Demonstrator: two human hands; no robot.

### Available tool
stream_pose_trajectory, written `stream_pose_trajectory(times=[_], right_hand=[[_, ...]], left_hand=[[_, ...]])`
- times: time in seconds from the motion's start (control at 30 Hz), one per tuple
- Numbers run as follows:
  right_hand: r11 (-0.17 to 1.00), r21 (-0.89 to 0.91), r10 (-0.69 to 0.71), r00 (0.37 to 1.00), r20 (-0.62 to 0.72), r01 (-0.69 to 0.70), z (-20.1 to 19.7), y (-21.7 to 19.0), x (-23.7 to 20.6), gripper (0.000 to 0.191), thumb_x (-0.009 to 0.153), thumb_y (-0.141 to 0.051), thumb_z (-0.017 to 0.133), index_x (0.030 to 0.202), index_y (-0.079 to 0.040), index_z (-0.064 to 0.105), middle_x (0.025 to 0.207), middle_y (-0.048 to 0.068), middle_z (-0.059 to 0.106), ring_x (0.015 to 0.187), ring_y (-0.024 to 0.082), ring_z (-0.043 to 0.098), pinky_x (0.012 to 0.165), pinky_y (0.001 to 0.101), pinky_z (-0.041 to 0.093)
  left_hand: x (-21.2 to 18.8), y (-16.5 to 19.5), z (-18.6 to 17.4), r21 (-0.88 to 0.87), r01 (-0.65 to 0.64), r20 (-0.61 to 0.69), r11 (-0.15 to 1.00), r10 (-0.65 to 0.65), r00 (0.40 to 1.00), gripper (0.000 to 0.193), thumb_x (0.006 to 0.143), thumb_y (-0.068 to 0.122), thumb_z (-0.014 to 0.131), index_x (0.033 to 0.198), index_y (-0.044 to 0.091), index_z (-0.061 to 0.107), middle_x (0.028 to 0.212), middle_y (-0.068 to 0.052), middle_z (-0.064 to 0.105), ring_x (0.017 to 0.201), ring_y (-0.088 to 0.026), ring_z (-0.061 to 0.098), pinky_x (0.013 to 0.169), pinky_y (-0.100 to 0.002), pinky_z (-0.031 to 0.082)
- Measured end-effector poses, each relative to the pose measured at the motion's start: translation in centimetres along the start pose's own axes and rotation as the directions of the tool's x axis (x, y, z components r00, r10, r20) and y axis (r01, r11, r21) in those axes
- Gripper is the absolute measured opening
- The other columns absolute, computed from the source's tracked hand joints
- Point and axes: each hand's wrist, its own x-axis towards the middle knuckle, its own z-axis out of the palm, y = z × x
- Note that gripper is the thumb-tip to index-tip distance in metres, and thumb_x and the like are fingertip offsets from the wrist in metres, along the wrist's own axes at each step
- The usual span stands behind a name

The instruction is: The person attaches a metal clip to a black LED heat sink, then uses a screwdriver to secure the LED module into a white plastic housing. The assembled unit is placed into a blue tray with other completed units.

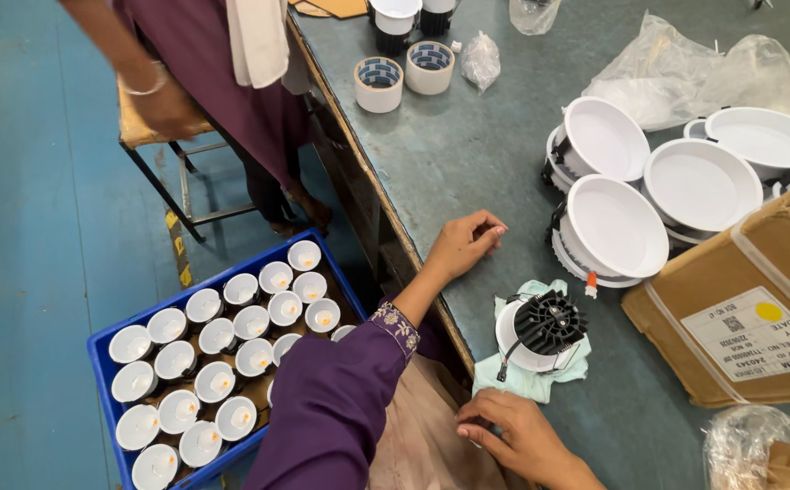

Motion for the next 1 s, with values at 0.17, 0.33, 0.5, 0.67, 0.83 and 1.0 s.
stream_pose_trajectory(times=[0.17, 0.33, 0.5, 0.67, 0.83, 1.0], right_hand=[[0.998, 0.058, 0.022, 1.000, -0.011, -0.021, 0.1, -0.1, 0.0, 0.018, 0.088, -0.022, 0.078, 0.096, -0.007, 0.074, 0.085, 0.006, 0.072, 0.075, 0.021, 0.072, 0.064, 0.0335, 0.057], [0.999, -0.033, -0.017, 1.000, -0.007, 0.016, 0.0, -0.2, -0.1, 0.017, 0.088, -0.022, 0.078, 0.095, -0.007, 0.074, 0.086, 0.007, 0.071, 0.077, 0.023, 0.070, 0.065, 0.0351, 0.056], [1.000, -0.022, -0.013, 1.000, -0.008, 0.013, 0.1, -0.4, -0.2, 0.017, 0.088, -0.022, 0.077, 0.094, -0.007, 0.073, 0.086, 0.007, 0.071, 0.077, 0.023, 0.071, 0.066, 0.0353, 0.056], [1.000, -0.003, -0.030, 1.000, -0.005, 0.030, 0.0, -0.8, -0.2, 0.017, 0.089, -0.022, 0.076, 0.094, -0.006, 0.072, 0.088, 0.007, 0.071, 0.078, 0.024, 0.071, 0.067, 0.0355, 0.056], [0.999, -0.027, -0.035, 0.999, -0.022, 0.034, -0.2, -1.2, -0.1, 0.017, 0.088, -0.022, 0.077, 0.093, -0.007, 0.072, 0.087, 0.007, 0.071, 0.078, 0.026, 0.069, 0.068, 0.0370, 0.055], [0.992, -0.036, -0.119, 0.992, -0.035, 0.117, -0.2, -1.3, -0.2, 0.016, 0.091, -0.022, 0.074, 0.096, -0.007, 0.070, 0.088, 0.006, 0.071, 0.082, 0.027, 0.069, 0.071, 0.0384, 0.054]], left_hand=[[0.0, 0.0, 0.1, -0.022, -0.007, -0.007, 1.000, 0.006, 1.000, 0.020, 0.099, 0.021, 0.064, 0.106, 0.005, 0.072, 0.082, -0.003, 0.075, 0.071, -0.010, 0.071, 0.068, -0.026, 0.057], [0.4, -0.5, 0.0, -0.233, 0.002, -0.049, 0.973, -0.014, 0.999, 0.022, 0.101, 0.023, 0.063, 0.112, 0.006, 0.070, 0.086, -0.004, 0.072, 0.072, -0.012, 0.068, 0.065, -0.028, 0.056], [1.0, -1.0, -0.6, -0.477, -0.093, -0.230, 0.874, -0.022, 0.973, 0.033, 0.105, 0.029, 0.057, 0.128, 0.004, 0.060, 0.105, -0.007, 0.070, 0.090, -0.015, 0.070, 0.076, -0.028, 0.058], [0.9, -1.1, -0.6, -0.362, -0.180, -0.468, 0.915, -0.012, 0.883, 0.055, 0.106, 0.039, 0.054, 0.144, 0.001, 0.044, 0.135, -0.017, 0.055, 0.126, -0.025, 0.055, 0.103, -0.038, 0.047], [0.6, -1.2, -0.8, -0.274, -0.268, -0.576, 0.923, 0.066, 0.815, 0.078, 0.106, 0.055, 0.046, 0.156, 0.000, 0.022, 0.164, -0.023, 0.018, 0.156, -0.035, 0.020, 0.128, -0.046, 0.018], [0.2, -1.1, -0.6, -0.254, -0.316, -0.654, 0.914, 0.078, 0.752, 0.083, 0.105, 0.055, 0.048, 0.159, 0.000, 0.018, 0.165, -0.021, 0.012, 0.156, -0.036, 0.016, 0.128, -0.046, 0.015]])
